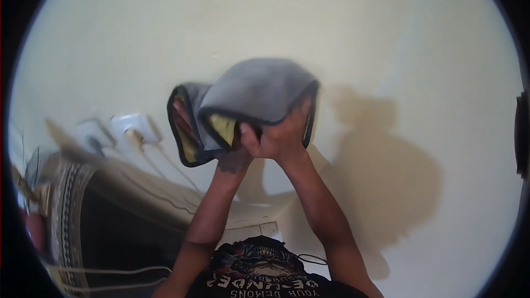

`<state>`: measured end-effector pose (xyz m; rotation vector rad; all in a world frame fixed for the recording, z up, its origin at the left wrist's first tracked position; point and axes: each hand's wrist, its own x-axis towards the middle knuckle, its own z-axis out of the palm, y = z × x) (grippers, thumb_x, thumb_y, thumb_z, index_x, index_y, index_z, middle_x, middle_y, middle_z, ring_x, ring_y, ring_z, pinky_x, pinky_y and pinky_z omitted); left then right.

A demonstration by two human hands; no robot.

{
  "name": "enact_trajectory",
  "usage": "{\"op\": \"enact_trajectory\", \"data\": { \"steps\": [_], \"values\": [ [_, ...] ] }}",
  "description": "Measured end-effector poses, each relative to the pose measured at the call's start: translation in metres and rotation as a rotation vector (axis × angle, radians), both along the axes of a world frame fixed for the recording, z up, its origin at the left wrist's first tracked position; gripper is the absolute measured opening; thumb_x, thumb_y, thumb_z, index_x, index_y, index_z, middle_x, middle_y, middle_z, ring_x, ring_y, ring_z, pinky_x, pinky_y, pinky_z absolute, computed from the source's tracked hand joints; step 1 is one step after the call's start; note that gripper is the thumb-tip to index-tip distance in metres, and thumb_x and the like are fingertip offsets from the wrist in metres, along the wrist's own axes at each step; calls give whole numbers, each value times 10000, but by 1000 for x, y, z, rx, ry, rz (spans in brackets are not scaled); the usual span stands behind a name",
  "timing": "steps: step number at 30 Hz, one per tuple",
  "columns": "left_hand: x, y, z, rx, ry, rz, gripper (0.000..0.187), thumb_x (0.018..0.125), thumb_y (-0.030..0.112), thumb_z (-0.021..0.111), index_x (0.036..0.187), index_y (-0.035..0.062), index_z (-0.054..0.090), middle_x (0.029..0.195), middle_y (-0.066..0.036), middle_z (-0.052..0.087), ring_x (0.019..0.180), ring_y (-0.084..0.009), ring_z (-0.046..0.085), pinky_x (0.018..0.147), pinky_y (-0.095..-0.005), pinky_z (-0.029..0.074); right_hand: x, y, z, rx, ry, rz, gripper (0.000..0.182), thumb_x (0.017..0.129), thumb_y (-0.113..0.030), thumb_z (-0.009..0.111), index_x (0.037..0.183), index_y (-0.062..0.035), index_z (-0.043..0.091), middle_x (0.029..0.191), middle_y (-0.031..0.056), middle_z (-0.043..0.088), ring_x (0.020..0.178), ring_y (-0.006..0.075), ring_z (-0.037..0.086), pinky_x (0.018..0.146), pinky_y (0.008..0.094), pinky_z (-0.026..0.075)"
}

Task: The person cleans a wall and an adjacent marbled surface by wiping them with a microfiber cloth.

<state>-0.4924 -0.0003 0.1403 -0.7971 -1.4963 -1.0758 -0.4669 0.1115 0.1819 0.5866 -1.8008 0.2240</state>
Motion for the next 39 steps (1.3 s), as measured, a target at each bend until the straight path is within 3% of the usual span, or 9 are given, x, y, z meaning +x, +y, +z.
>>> {"op": "enact_trajectory", "data": {
  "steps": [5,6,9,11,14,25,30,35,39],
  "values": [
    [16,82,60,-491,139,196,567,862,248,671,1350,1,522,1548,-188,333,1418,-406,279,1148,-476,272,-11,86,-72,-494,87,-174,555,872,-423,541,1256,-28,610,1349,228,537,1296,465,434,1117,594,221],
    [17,99,61,-468,42,-37,513,884,216,629,1357,41,538,1565,-137,327,1427,-348,281,1147,-431,282,-13,98,-88,-547,191,-200,591,887,-439,533,1300,-17,574,1364,233,522,1306,469,423,1125,567,236],
    [14,103,25,-696,211,85,574,887,243,615,1416,62,483,1510,-171,398,1382,-350,361,1126,-432,320,-18,100,-160,-523,67,-199,720,890,-504,571,1421,-39,430,1438,196,460,1325,403,430,1115,492,301],
    [12,94,-15,-609,-205,-411,627,867,235,621,1454,100,447,1412,-186,497,1263,-364,495,1063,-434,403,-15,80,-168,-547,46,-152,720,888,-503,575,1420,-39,432,1436,196,462,1324,403,432,1114,493,302],
    [10,69,-81,-909,-98,-215,644,927,210,544,1528,149,319,1455,-142,467,1261,-312,525,1052,-397,435,10,27,-192,-514,-34,-31,722,881,-502,585,1416,-39,438,1429,196,468,1320,401,438,1110,496,307],
    [5,-28,-6,-114,55,147,420,845,256,671,1218,64,659,1440,-161,484,1358,-386,385,1107,-458,366,-34,1,-131,-166,-397,149,729,858,-498,624,1400,-38,461,1405,195,493,1307,395,457,1096,505,322],
    [-7,-51,-78,17,-47,374,524,897,319,606,1339,42,561,1471,-150,453,1354,-390,389,1119,-485,327,-15,-53,-117,60,-422,355,696,784,-495,696,1321,-74,560,1321,169,573,1254,390,512,1073,511,340],
    [12,-56,-171,97,-246,198,574,878,424,607,1315,53,576,1455,-150,465,1366,-361,374,1135,-515,268,-13,-54,-214,528,-327,-45,497,731,-397,675,1150,-131,676,1199,121,652,1187,379,566,1029,596,337],
    [-13,-36,-197,78,-363,84,622,863,509,607,1296,62,588,1443,-149,475,1377,-338,362,1147,-539,221,1,-37,-172,200,-294,77,518,739,-360,646,1187,-100,650,1227,141,626,1165,375,571,1015,642,321]
  ]
}}
